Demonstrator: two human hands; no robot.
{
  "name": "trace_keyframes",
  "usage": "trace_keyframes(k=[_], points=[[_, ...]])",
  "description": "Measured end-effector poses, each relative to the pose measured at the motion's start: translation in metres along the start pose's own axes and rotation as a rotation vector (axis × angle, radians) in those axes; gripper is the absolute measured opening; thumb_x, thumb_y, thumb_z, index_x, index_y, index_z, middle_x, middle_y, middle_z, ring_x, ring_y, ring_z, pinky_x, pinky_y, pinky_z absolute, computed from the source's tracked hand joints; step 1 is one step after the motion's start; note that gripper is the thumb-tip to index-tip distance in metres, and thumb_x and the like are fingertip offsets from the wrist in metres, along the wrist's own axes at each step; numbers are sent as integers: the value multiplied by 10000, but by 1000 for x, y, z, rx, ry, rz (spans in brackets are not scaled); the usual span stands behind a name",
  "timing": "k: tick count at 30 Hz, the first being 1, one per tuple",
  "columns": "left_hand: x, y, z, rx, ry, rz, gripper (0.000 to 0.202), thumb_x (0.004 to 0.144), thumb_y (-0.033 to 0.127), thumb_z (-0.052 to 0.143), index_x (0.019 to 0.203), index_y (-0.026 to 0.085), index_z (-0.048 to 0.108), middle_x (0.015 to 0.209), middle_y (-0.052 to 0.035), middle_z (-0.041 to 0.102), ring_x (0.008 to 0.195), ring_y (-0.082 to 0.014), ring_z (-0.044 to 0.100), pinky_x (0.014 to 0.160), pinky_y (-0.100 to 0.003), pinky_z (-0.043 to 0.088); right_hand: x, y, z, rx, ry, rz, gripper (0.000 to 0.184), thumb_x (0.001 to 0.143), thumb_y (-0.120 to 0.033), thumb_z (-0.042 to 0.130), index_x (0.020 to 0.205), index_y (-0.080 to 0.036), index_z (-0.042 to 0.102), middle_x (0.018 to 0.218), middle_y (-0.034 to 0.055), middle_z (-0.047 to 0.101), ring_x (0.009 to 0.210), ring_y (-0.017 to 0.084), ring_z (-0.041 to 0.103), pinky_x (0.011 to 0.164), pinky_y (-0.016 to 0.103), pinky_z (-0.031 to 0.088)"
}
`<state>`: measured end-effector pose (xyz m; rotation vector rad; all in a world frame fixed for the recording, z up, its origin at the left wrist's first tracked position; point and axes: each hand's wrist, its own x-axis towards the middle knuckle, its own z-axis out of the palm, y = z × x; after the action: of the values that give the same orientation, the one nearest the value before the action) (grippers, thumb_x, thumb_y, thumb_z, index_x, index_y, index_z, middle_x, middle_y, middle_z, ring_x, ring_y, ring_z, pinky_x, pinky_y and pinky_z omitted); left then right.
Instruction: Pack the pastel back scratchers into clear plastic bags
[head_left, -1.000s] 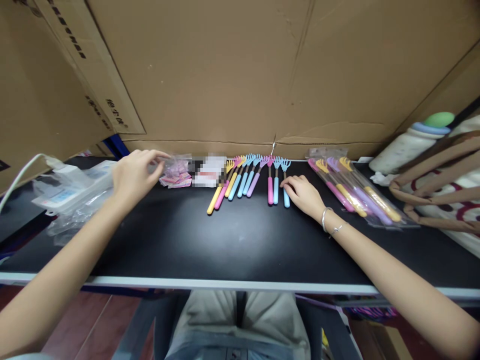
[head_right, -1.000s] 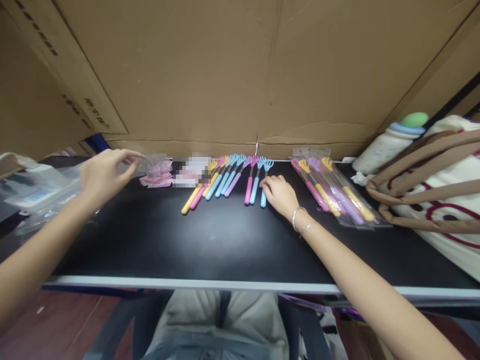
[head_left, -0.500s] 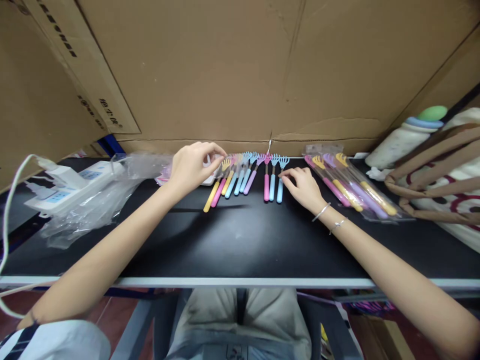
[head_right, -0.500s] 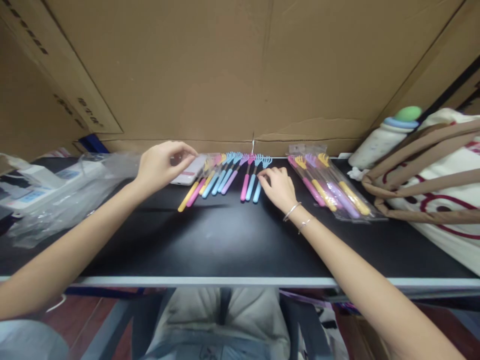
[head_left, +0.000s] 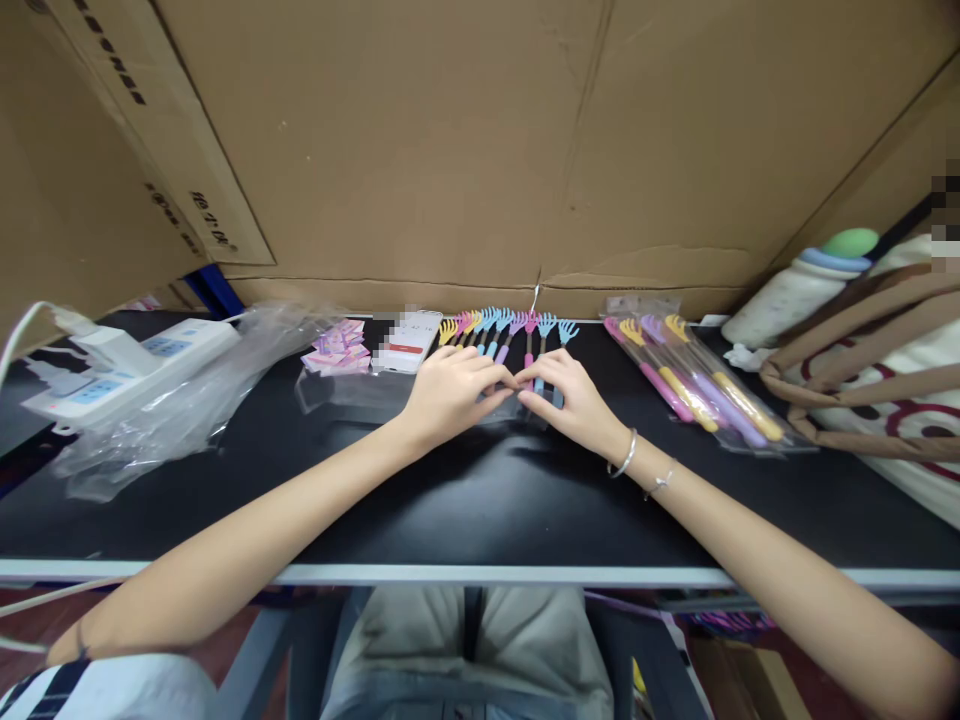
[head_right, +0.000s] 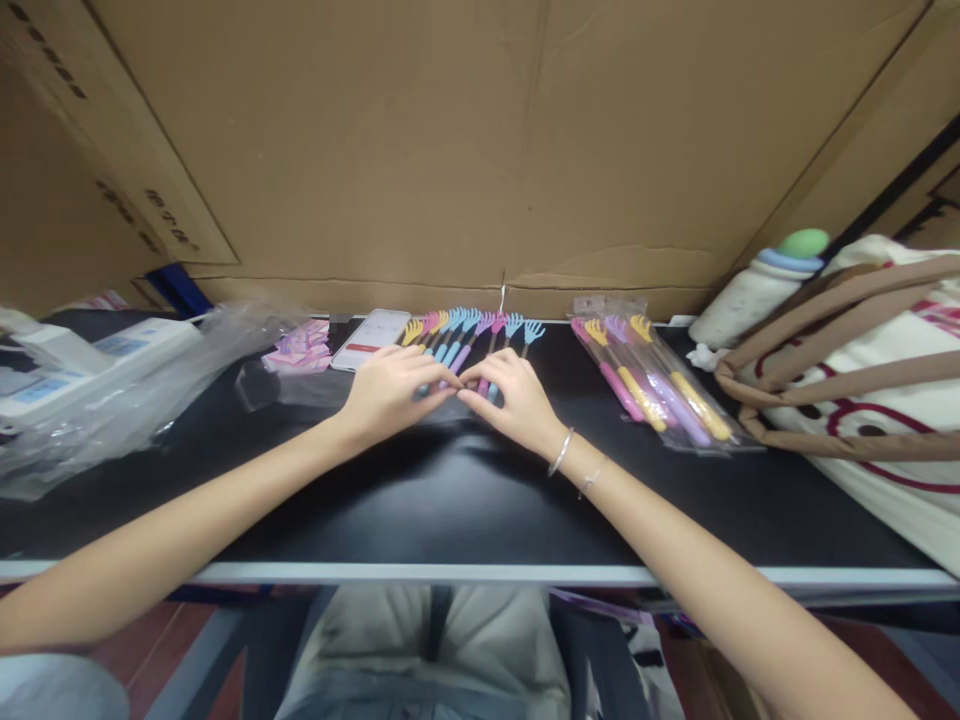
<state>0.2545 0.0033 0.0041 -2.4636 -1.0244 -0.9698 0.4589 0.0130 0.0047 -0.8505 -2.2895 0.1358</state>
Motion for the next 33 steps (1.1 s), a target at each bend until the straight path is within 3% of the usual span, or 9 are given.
trace_keyframes(k=[7, 13, 20, 28, 33], points=[[-5, 3, -1, 17, 54, -20, 159, 886, 359, 573, 832, 258, 684, 697, 42, 672, 685, -125, 570, 641, -258, 351, -2, 2, 4, -36, 30, -6, 138, 875, -330, 587, 843, -208, 644, 767, 35, 646, 824, 213, 504, 754, 355, 402], [-6, 1, -4, -8, -1, -96, 153, 862, 368, 607, 809, 246, 682, 688, 38, 662, 657, -114, 572, 607, -237, 346, 0, -1, 2, 7, 36, 10, 140, 858, -300, 603, 748, -216, 621, 728, 32, 640, 801, 214, 511, 749, 360, 431], [-6, 0, -1, -76, -28, -167, 123, 851, 348, 616, 806, 258, 687, 711, 46, 666, 690, -101, 591, 591, -215, 348, 0, 0, 1, 30, 30, 25, 133, 851, -294, 607, 747, -215, 637, 718, 33, 646, 790, 210, 496, 745, 354, 429], [-10, 5, 1, -93, -5, -113, 118, 857, 334, 598, 816, 249, 670, 731, 44, 670, 715, -96, 602, 609, -215, 370, 0, 0, 2, 57, 7, 5, 74, 839, -267, 597, 798, -212, 623, 773, 36, 648, 815, 211, 507, 776, 368, 427], [-9, 7, -1, -201, -48, -188, 165, 872, 359, 564, 832, 244, 676, 761, 36, 685, 727, -100, 617, 605, -205, 384, 0, -4, 0, 141, 11, 55, 94, 850, -285, 581, 785, -219, 603, 779, 34, 634, 810, 202, 525, 779, 357, 440]])
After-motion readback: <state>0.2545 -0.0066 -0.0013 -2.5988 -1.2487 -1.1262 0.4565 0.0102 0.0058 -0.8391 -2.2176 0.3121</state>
